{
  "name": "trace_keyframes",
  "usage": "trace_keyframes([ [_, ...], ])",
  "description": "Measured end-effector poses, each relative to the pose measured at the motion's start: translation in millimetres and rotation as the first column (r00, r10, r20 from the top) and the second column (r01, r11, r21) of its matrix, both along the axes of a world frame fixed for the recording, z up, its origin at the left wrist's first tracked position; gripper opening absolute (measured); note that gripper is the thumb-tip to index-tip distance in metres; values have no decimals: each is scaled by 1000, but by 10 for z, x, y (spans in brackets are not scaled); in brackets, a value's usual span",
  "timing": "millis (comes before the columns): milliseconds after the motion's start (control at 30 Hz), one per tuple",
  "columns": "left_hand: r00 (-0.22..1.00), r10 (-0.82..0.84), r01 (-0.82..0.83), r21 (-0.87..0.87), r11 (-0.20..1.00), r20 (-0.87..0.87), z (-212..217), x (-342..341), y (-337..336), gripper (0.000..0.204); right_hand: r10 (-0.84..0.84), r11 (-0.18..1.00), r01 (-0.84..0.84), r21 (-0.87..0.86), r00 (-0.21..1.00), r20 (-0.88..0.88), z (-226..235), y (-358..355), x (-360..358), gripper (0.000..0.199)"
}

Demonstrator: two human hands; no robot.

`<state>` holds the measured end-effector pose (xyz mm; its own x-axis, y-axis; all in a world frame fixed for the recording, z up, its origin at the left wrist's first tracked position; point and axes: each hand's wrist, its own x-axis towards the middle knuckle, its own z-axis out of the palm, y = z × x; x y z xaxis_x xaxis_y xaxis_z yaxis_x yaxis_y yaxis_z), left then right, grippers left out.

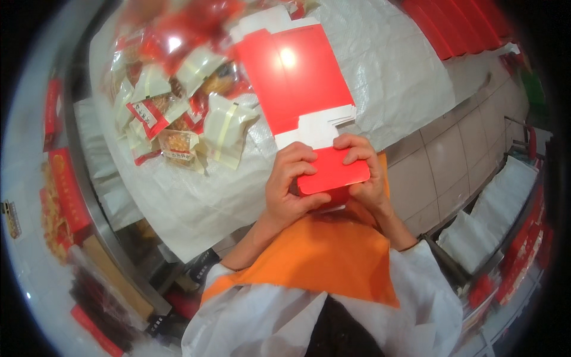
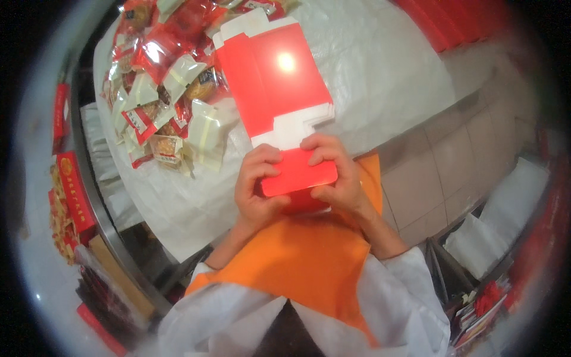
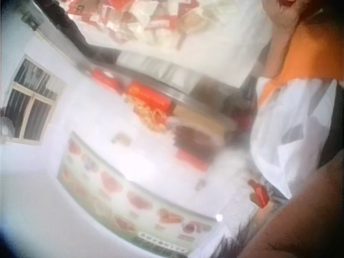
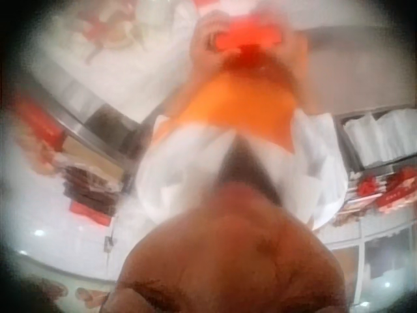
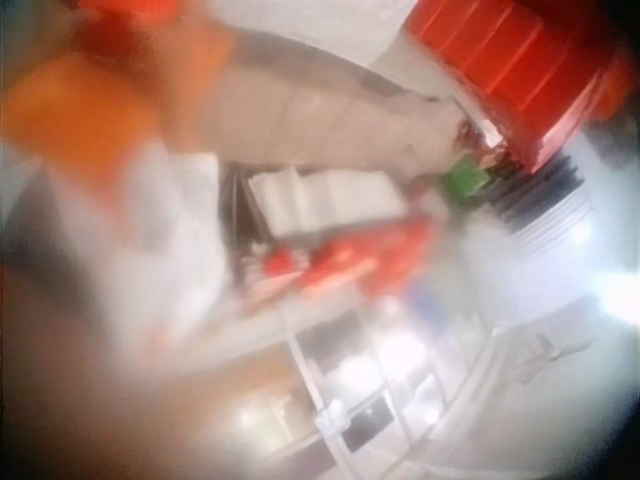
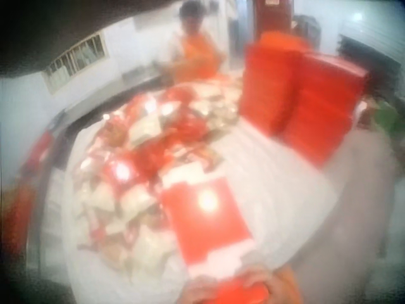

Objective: The person assembles red cardboard boxes by folding and tucking the flaps. They repeatedly pick up flat red sheets, fold them into box shapes, and place the finished boxes on a stack. Packaged food items are visible on the table nearby.

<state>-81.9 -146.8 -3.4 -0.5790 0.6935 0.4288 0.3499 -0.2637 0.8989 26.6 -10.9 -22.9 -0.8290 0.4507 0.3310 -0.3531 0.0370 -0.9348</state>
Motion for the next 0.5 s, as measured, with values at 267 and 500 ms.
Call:
trace_keyframes([
  [267, 992, 93, -81, -129, 988, 89, 120, 32, 42, 27, -59, 986, 79, -145, 988, 140, 220, -62, -22, 20],
  [500, 999, 35, -32, -220, 975, 8, 66, -34, -3, 22, -36, 996, 48, -68, 983, 178, 122, -26, -18, 15],
])
